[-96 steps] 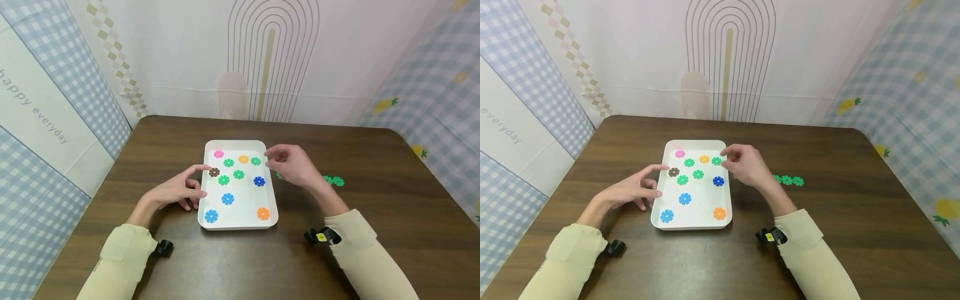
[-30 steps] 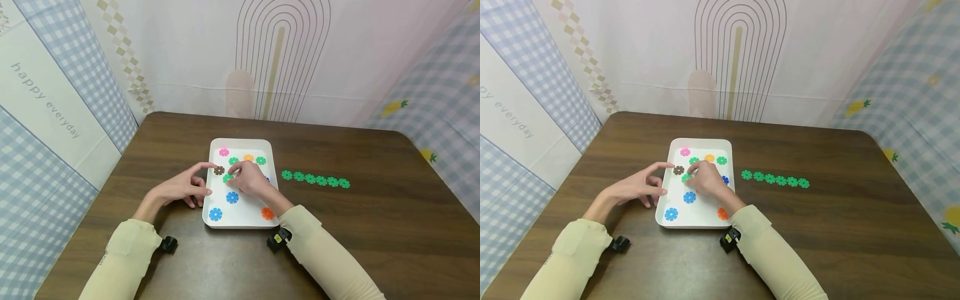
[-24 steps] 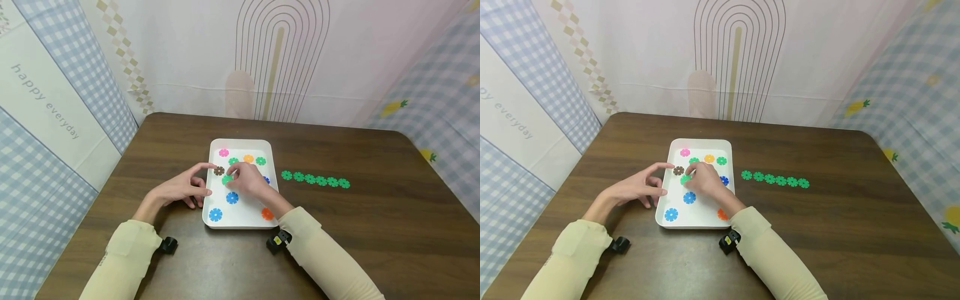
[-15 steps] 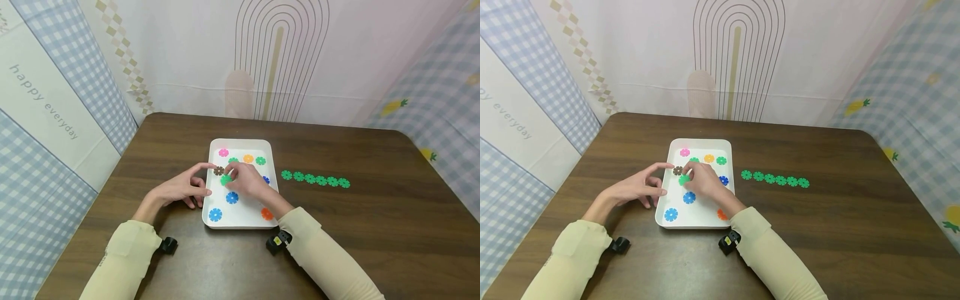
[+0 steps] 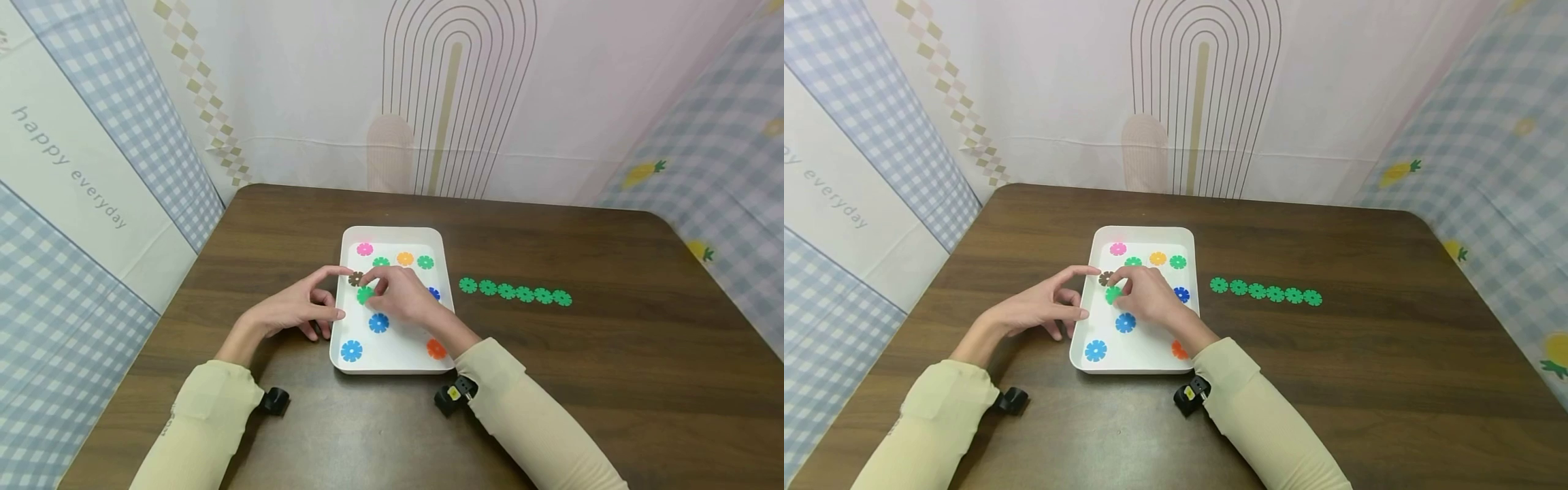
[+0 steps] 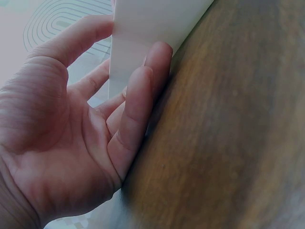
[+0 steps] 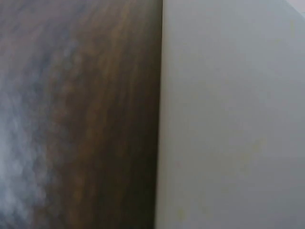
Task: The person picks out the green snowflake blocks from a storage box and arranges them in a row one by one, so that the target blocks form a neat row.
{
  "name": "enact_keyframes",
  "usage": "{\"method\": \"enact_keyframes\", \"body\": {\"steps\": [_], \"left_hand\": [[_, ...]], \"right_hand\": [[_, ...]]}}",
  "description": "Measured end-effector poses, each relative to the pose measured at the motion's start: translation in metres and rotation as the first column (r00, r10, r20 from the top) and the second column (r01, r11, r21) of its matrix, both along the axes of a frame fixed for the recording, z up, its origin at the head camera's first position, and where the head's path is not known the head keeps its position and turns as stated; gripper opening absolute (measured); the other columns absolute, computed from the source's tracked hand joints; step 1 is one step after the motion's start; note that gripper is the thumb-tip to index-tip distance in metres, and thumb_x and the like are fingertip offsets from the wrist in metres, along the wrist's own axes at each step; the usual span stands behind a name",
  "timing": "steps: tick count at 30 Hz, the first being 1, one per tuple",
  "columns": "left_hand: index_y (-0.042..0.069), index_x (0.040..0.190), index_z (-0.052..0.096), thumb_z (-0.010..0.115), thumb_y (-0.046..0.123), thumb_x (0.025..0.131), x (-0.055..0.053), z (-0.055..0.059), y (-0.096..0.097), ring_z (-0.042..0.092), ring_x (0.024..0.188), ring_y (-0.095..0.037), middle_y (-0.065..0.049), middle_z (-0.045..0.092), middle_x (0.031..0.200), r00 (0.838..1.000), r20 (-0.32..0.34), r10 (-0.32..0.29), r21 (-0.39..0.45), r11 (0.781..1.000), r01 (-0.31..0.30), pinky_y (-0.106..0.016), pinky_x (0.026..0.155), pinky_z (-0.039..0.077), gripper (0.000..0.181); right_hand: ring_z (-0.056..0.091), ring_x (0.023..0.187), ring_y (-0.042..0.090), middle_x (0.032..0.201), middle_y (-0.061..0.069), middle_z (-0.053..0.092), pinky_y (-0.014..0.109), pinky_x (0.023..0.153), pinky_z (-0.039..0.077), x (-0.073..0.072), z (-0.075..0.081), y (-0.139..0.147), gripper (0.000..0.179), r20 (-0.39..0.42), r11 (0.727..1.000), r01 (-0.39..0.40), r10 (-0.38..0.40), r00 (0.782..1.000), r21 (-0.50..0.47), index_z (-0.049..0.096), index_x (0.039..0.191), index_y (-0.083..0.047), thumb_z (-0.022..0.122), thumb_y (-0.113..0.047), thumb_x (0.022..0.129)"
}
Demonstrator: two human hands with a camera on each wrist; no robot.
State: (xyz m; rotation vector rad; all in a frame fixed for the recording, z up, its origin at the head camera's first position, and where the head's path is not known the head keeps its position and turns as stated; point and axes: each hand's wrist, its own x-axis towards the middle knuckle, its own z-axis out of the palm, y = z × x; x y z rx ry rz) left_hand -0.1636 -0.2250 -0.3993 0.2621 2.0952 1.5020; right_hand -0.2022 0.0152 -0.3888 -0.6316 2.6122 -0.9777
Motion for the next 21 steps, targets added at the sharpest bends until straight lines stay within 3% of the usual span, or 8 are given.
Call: {"method": "enact_keyframes", "body": {"steps": [9,21], "left_hand": [[0.027,0.161,0.031,0.078,0.022,0.097,0.0003,0.0010,0.0007,0.071,0.071,-0.025,-0.010,0.066,0.087,1.000,0.002,0.000,0.002,1.000,0.000,-0.034,0.058,0.058,0.079],[0.028,0.161,0.031,0.077,0.022,0.097,0.0003,0.0010,0.0001,0.071,0.071,-0.025,-0.010,0.066,0.087,1.000,-0.002,0.003,-0.004,1.000,-0.003,-0.034,0.058,0.059,0.079]], "right_hand": [[0.062,0.078,0.018,0.089,0.002,0.071,0.028,0.069,0.048,-0.0004,0.0000,0.0007,0.030,0.007,1.000,0.002,-0.002,1.000,-0.030,0.077,0.122,-0.015,0.081,-0.009,0.093],[0.065,0.077,0.021,0.089,0.003,0.074,0.028,0.065,0.050,0.0012,0.0066,0.0018,0.032,0.104,0.996,0.053,-0.046,0.994,-0.074,0.076,0.122,-0.018,0.084,-0.014,0.091]]}}
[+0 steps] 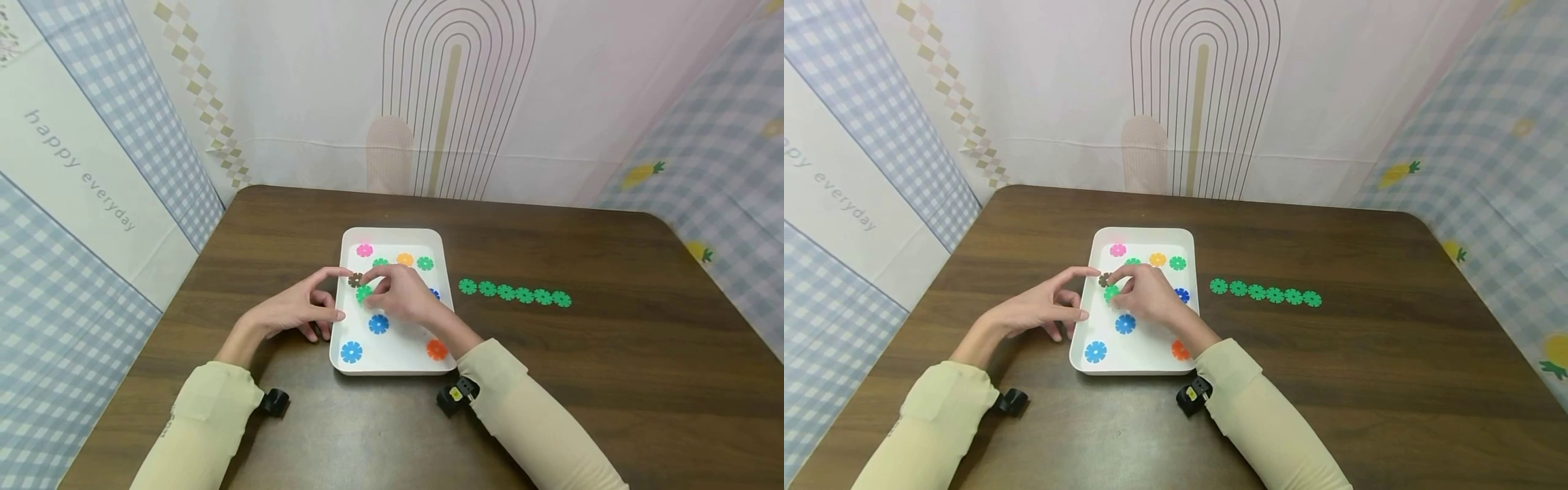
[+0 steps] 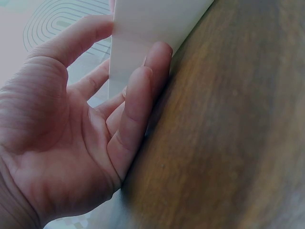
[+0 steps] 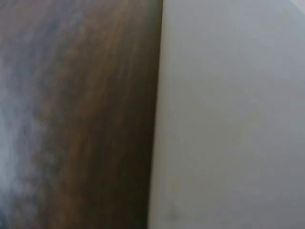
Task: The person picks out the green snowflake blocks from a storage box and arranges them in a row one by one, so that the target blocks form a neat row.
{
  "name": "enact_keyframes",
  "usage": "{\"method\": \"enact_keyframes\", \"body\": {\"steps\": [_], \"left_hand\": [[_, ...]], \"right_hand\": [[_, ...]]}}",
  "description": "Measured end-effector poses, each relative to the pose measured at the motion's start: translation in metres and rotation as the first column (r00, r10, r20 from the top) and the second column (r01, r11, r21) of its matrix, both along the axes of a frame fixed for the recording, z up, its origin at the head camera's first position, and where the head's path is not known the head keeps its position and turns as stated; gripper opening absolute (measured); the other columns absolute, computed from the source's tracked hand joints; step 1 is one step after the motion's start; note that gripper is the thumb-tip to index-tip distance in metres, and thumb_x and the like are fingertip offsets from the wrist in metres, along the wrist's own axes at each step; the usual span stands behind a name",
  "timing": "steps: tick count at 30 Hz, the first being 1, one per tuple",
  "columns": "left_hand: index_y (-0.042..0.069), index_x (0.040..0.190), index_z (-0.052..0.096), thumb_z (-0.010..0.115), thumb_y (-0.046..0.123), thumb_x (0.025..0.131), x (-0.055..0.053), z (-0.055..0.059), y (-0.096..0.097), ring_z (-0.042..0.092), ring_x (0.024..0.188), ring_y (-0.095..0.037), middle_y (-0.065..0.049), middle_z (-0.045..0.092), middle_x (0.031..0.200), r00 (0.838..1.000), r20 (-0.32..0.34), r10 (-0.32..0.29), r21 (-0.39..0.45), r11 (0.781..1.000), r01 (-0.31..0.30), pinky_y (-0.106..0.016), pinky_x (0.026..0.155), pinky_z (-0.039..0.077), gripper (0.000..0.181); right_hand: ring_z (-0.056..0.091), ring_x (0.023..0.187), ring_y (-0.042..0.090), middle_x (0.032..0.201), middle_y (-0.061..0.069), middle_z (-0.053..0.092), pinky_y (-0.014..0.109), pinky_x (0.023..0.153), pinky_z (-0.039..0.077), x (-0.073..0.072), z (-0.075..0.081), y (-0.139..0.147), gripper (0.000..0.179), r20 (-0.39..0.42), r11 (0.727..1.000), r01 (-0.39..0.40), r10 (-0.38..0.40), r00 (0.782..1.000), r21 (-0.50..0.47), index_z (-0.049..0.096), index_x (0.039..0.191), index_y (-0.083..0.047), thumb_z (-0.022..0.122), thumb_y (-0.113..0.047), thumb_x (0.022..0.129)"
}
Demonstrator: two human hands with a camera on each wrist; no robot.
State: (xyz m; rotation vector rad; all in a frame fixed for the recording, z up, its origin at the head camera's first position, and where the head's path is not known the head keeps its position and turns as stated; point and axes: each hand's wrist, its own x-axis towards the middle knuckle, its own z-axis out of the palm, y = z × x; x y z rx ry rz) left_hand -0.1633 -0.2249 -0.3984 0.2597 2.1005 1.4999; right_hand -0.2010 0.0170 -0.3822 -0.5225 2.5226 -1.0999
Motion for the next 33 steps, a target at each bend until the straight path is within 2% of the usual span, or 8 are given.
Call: {"method": "enact_keyframes", "body": {"steps": [10,18,27,33], "left_hand": [[0.028,0.160,0.031,0.078,0.022,0.097,0.000,0.000,0.001,0.072,0.071,-0.025,-0.009,0.066,0.086,1.000,0.002,-0.005,0.005,1.000,0.005,-0.034,0.058,0.058,0.079],[0.028,0.160,0.031,0.077,0.023,0.097,-0.001,0.000,0.001,0.072,0.072,-0.025,-0.010,0.066,0.088,1.000,0.002,-0.009,-0.005,1.000,0.009,-0.035,0.059,0.059,0.078],[0.028,0.161,0.031,0.077,0.023,0.097,-0.001,0.001,0.001,0.072,0.073,-0.025,-0.010,0.066,0.089,1.000,-0.005,-0.012,-0.015,1.000,0.012,-0.035,0.060,0.060,0.078],[0.029,0.160,0.031,0.077,0.023,0.097,-0.001,0.000,0.000,0.072,0.074,-0.026,-0.011,0.066,0.090,1.000,-0.014,-0.009,-0.020,1.000,0.009,-0.035,0.060,0.060,0.078]], "right_hand": [[0.065,0.063,0.020,0.086,0.004,0.076,0.026,0.057,0.048,0.002,0.005,0.005,0.034,0.028,0.998,-0.008,0.010,1.000,-0.069,0.074,0.124,-0.017,0.082,-0.011,0.092],[0.060,0.057,0.020,0.091,0.010,0.076,0.026,0.054,0.045,0.004,0.013,0.010,0.034,0.049,0.993,-0.015,0.021,0.999,-0.118,0.073,0.126,-0.016,0.079,-0.010,0.094],[0.054,0.054,0.019,0.093,0.015,0.075,0.027,0.052,0.042,0.006,0.015,0.022,0.033,0.108,0.977,0.060,-0.038,0.993,-0.203,0.072,0.128,-0.016,0.076,-0.010,0.096],[0.053,0.054,0.018,0.096,0.019,0.075,0.027,0.051,0.041,0.008,0.020,0.032,0.031,0.120,0.967,0.083,-0.055,0.991,-0.239,0.073,0.127,-0.016,0.076,-0.012,0.096]]}}
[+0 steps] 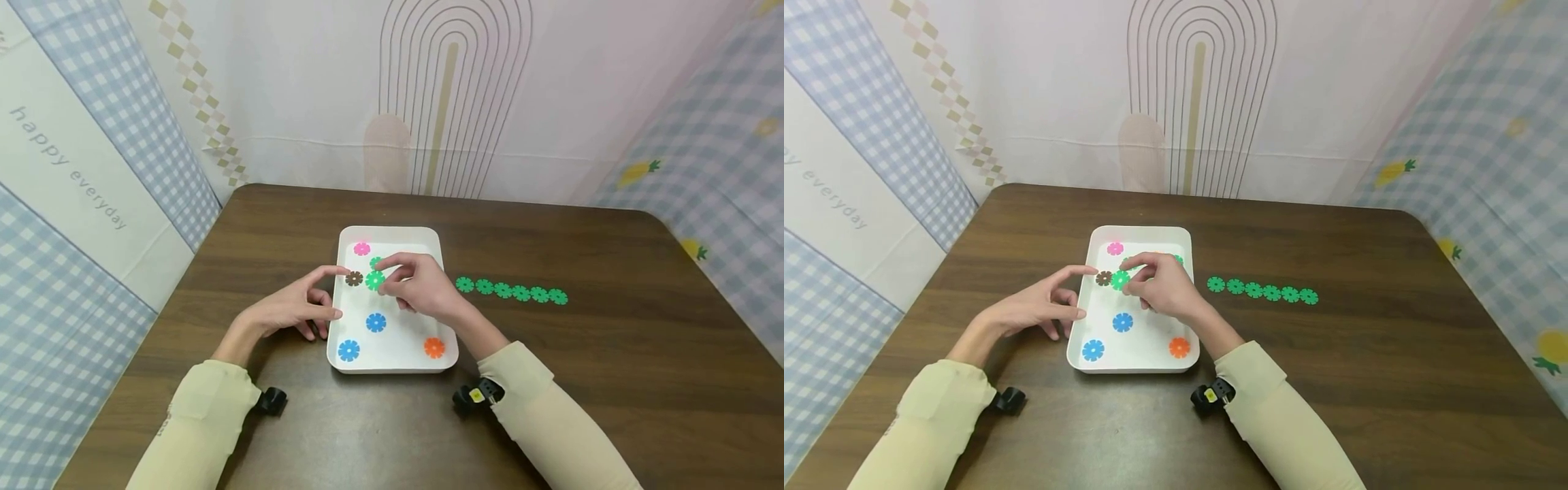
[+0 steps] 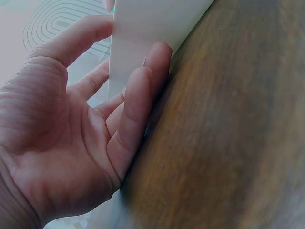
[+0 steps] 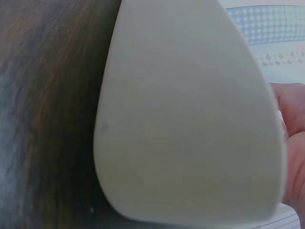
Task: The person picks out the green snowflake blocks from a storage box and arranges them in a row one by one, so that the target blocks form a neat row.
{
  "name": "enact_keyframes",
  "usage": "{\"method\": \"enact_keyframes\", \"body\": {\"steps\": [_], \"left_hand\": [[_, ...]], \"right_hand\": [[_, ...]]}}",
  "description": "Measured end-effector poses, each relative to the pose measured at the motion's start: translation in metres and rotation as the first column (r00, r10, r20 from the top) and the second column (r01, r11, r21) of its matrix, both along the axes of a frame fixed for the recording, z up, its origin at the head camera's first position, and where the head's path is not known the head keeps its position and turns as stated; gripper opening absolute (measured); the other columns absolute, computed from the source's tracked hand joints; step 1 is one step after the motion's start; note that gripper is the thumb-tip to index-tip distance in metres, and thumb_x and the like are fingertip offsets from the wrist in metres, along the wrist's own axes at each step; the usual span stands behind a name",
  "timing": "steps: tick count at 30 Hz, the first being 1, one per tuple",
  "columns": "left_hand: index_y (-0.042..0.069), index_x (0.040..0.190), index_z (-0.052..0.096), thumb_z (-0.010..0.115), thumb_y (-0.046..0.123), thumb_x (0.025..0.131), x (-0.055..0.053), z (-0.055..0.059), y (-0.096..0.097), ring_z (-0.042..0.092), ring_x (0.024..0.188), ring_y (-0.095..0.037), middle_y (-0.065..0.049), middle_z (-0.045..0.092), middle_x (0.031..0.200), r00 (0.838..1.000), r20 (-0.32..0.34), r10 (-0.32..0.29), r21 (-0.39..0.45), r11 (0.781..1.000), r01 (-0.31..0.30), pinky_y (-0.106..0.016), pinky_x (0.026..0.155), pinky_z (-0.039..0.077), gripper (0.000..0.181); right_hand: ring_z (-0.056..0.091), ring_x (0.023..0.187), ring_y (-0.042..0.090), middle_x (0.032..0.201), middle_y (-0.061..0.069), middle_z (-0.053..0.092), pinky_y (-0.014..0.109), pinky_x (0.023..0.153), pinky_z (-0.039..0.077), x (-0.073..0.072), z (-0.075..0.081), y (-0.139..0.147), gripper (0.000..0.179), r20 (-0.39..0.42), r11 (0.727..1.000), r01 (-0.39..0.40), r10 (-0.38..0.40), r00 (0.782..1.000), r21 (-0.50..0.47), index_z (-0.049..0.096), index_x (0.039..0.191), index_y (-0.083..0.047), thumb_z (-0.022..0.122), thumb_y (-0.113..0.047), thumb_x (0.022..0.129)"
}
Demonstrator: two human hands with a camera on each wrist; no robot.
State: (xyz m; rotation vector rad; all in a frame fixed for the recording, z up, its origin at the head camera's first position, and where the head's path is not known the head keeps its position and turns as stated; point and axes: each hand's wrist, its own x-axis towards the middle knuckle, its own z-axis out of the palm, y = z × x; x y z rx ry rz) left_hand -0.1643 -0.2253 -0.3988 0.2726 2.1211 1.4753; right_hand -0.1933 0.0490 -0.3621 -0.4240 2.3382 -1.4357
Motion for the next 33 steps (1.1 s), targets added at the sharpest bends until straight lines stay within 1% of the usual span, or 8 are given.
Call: {"method": "enact_keyframes", "body": {"steps": [7,13,17,20,24,28,33], "left_hand": [[0.028,0.161,0.031,0.077,0.022,0.097,0.000,0.000,0.000,0.072,0.074,-0.026,-0.011,0.065,0.090,1.000,0.003,0.002,0.003,1.000,-0.002,-0.035,0.059,0.059,0.079],[0.027,0.161,0.031,0.078,0.021,0.096,0.000,-0.001,0.000,0.073,0.074,-0.026,-0.011,0.064,0.090,1.000,0.006,0.006,0.012,1.000,-0.006,-0.035,0.058,0.059,0.080],[0.028,0.161,0.031,0.078,0.021,0.096,-0.001,-0.001,0.000,0.072,0.074,-0.026,-0.011,0.064,0.090,1.000,0.006,0.005,0.015,1.000,-0.005,-0.035,0.059,0.059,0.080],[0.028,0.161,0.031,0.078,0.021,0.096,-0.001,-0.002,0.000,0.072,0.073,-0.026,-0.011,0.064,0.090,1.000,0.006,0.005,0.017,1.000,-0.005,-0.035,0.058,0.059,0.080],[0.028,0.161,0.031,0.078,0.020,0.096,-0.001,-0.001,0.001,0.072,0.073,-0.026,-0.011,0.063,0.090,1.000,0.004,0.004,0.019,1.000,-0.004,-0.035,0.058,0.059,0.080],[0.028,0.161,0.032,0.078,0.020,0.096,0.000,-0.001,0.001,0.072,0.073,-0.026,-0.011,0.063,0.090,1.000,0.001,0.004,0.018,1.000,-0.004,-0.035,0.058,0.059,0.079],[0.028,0.161,0.032,0.078,0.021,0.096,-0.001,-0.001,0.001,0.072,0.073,-0.026,-0.011,0.064,0.091,1.000,-0.004,0.004,0.012,1.000,-0.004,-0.035,0.058,0.059,0.079]], "right_hand": [[0.052,0.054,0.018,0.100,0.021,0.077,0.026,0.051,0.041,0.003,0.003,0.015,0.031,0.019,0.999,0.038,-0.037,0.999,-0.033,0.071,0.127,-0.015,0.074,-0.012,0.096],[0.049,0.052,0.018,0.101,0.026,0.075,0.026,0.048,0.038,0.006,0.006,0.030,0.031,0.042,0.995,0.071,-0.068,0.997,-0.077,0.072,0.125,-0.014,0.078,-0.012,0.095],[0.048,0.051,0.018,0.103,0.027,0.075,0.024,0.048,0.038,0.008,0.005,0.041,0.032,0.062,0.990,0.101,-0.095,0.994,-0.095,0.072,0.125,-0.015,0.079,-0.012,0.094],[0.048,0.051,0.017,0.103,0.028,0.075,0.023,0.047,0.040,0.007,0.002,0.050,0.034,0.059,0.988,0.113,-0.108,0.992,-0.105,0.072,0.127,-0.014,0.081,-0.013,0.094],[0.049,0.050,0.016,0.100,0.026,0.075,0.024,0.047,0.042,0.007,-0.001,0.064,0.036,0.046,0.985,0.131,-0.127,0.991,-0.109,0.071,0.129,-0.014,0.081,-0.015,0.094],[0.051,0.051,0.016,0.094,0.023,0.073,0.024,0.048,0.045,0.007,-0.003,0.078,0.036,0.052,0.980,0.172,-0.167,0.985,-0.099,0.071,0.130,-0.013,0.080,-0.017,0.095],[0.052,0.054,0.016,0.086,0.014,0.072,0.025,0.050,0.047,0.005,-0.007,0.096,0.038,0.051,0.975,0.206,-0.202,0.978,-0.082,0.069,0.131,-0.012,0.080,-0.021,0.096]]}}
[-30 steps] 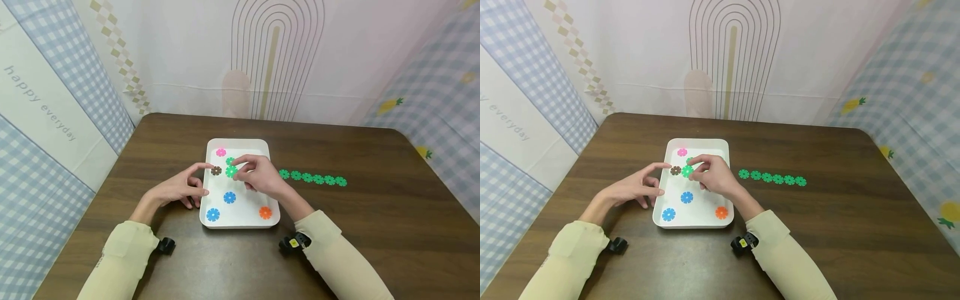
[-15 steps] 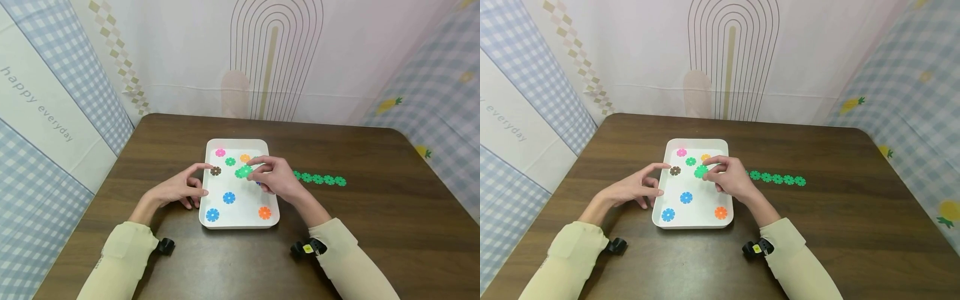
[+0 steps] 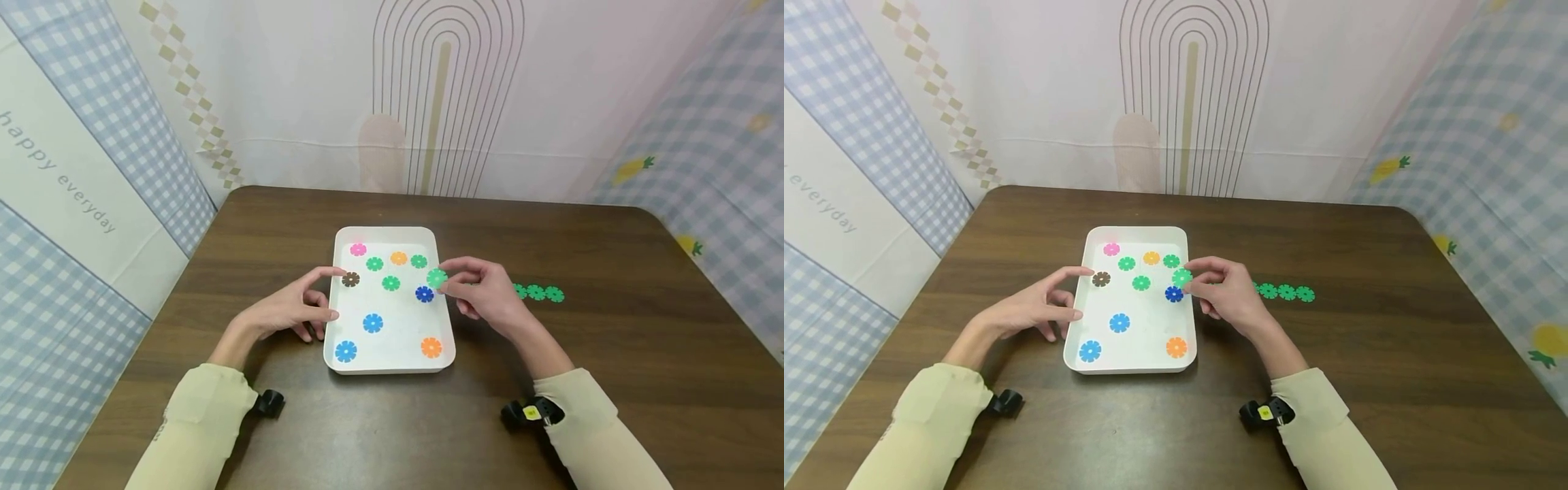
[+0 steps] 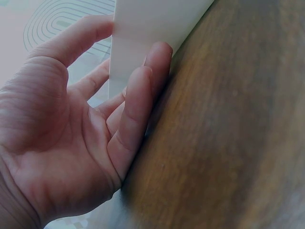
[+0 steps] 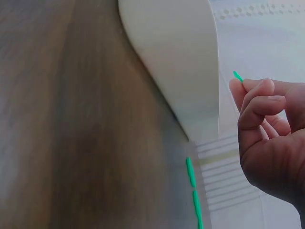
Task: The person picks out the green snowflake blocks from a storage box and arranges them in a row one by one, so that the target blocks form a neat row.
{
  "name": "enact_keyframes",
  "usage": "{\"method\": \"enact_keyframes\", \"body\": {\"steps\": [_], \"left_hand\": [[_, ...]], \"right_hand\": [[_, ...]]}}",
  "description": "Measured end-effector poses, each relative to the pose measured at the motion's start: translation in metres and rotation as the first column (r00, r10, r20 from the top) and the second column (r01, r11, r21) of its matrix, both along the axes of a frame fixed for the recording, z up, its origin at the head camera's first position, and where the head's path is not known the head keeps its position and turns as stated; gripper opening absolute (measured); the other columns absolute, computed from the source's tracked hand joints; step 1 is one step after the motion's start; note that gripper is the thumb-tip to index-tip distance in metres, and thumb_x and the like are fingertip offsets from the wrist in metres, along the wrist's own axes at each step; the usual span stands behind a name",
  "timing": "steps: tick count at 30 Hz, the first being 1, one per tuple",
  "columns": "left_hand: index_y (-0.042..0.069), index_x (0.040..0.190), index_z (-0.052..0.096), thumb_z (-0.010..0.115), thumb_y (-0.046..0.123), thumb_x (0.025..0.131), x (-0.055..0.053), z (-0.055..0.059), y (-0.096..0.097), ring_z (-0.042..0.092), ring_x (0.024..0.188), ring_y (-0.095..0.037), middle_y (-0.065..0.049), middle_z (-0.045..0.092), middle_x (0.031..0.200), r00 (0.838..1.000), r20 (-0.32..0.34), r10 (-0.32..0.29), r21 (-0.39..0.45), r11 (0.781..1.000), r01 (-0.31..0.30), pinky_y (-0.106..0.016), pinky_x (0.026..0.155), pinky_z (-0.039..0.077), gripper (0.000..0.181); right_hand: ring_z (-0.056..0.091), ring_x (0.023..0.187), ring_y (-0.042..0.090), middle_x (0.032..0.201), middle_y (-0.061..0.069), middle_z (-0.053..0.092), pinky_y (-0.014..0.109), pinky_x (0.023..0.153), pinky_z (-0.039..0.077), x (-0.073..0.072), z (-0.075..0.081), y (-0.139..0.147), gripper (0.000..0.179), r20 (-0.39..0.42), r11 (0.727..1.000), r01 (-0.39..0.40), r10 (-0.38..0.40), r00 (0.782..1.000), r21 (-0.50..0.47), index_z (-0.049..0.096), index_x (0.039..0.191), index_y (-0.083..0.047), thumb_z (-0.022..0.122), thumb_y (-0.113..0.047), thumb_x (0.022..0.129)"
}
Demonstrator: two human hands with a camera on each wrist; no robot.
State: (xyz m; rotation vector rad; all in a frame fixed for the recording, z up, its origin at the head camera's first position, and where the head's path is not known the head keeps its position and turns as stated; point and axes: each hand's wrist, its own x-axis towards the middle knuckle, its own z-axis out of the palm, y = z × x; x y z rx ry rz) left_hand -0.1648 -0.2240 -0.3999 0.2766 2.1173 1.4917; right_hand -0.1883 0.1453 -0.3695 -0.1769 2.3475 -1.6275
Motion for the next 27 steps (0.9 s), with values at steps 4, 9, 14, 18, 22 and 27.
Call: {"method": "enact_keyframes", "body": {"steps": [4,9,14,18,22,27], "left_hand": [[0.027,0.161,0.031,0.078,0.020,0.097,0.000,0.000,-0.001,0.072,0.073,-0.027,-0.011,0.063,0.091,1.000,0.000,-0.001,0.003,1.000,0.001,-0.035,0.058,0.059,0.080],[0.027,0.161,0.030,0.077,0.021,0.097,0.000,0.000,-0.001,0.072,0.074,-0.027,-0.011,0.063,0.092,1.000,0.004,0.000,0.000,1.000,0.000,-0.035,0.059,0.059,0.080],[0.027,0.161,0.031,0.077,0.021,0.097,0.000,0.000,-0.001,0.072,0.074,-0.026,-0.012,0.063,0.092,1.000,-0.001,-0.003,-0.006,1.000,0.003,-0.035,0.059,0.059,0.079],[0.028,0.161,0.031,0.077,0.021,0.097,-0.001,0.001,0.001,0.072,0.073,-0.026,-0.011,0.063,0.092,1.000,0.002,-0.004,-0.006,1.000,0.004,-0.035,0.058,0.059,0.079],[0.028,0.161,0.031,0.077,0.021,0.097,-0.001,0.001,0.001,0.072,0.074,-0.027,-0.011,0.063,0.092,1.000,0.003,-0.001,-0.007,1.000,0.001,-0.035,0.059,0.059,0.079],[0.027,0.161,0.030,0.078,0.021,0.097,-0.001,0.000,0.000,0.072,0.073,-0.027,-0.012,0.063,0.091,1.000,0.001,0.004,-0.009,1.000,-0.004,-0.036,0.059,0.059,0.080]], "right_hand": [[0.052,0.055,0.016,0.087,0.013,0.072,0.025,0.051,0.047,0.000,-0.004,0.012,0.037,0.004,1.000,0.012,-0.012,1.000,0.006,0.068,0.131,-0.011,0.079,-0.021,0.097],[0.053,0.056,0.015,0.094,0.018,0.072,0.025,0.051,0.047,0.001,-0.008,0.025,0.036,0.010,1.000,0.026,-0.026,1.000,0.000,0.067,0.130,-0.013,0.078,-0.021,0.097],[0.055,0.057,0.014,0.097,0.013,0.074,0.025,0.051,0.048,0.001,-0.010,0.043,0.041,-0.004,0.999,0.042,-0.042,0.999,0.006,0.065,0.134,-0.012,0.078,-0.024,0.098],[0.053,0.056,0.011,0.095,0.006,0.076,0.024,0.050,0.046,0.000,-0.012,0.062,0.043,-0.009,0.998,0.060,-0.060,0.998,-0.014,0.063,0.135,-0.009,0.079,-0.023,0.098],[0.051,0.055,0.009,0.091,-0.001,0.077,0.023,0.048,0.043,0.001,-0.009,0.080,0.041,-0.011,0.996,0.079,-0.080,0.997,-0.036,0.063,0.134,-0.009,0.078,-0.023,0.098],[0.050,0.054,0.009,0.091,-0.004,0.077,0.025,0.047,0.039,0.002,-0.003,0.101,0.036,0.004,0.993,0.101,-0.101,0.995,-0.057,0.064,0.133,-0.012,0.076,-0.022,0.100]]}}
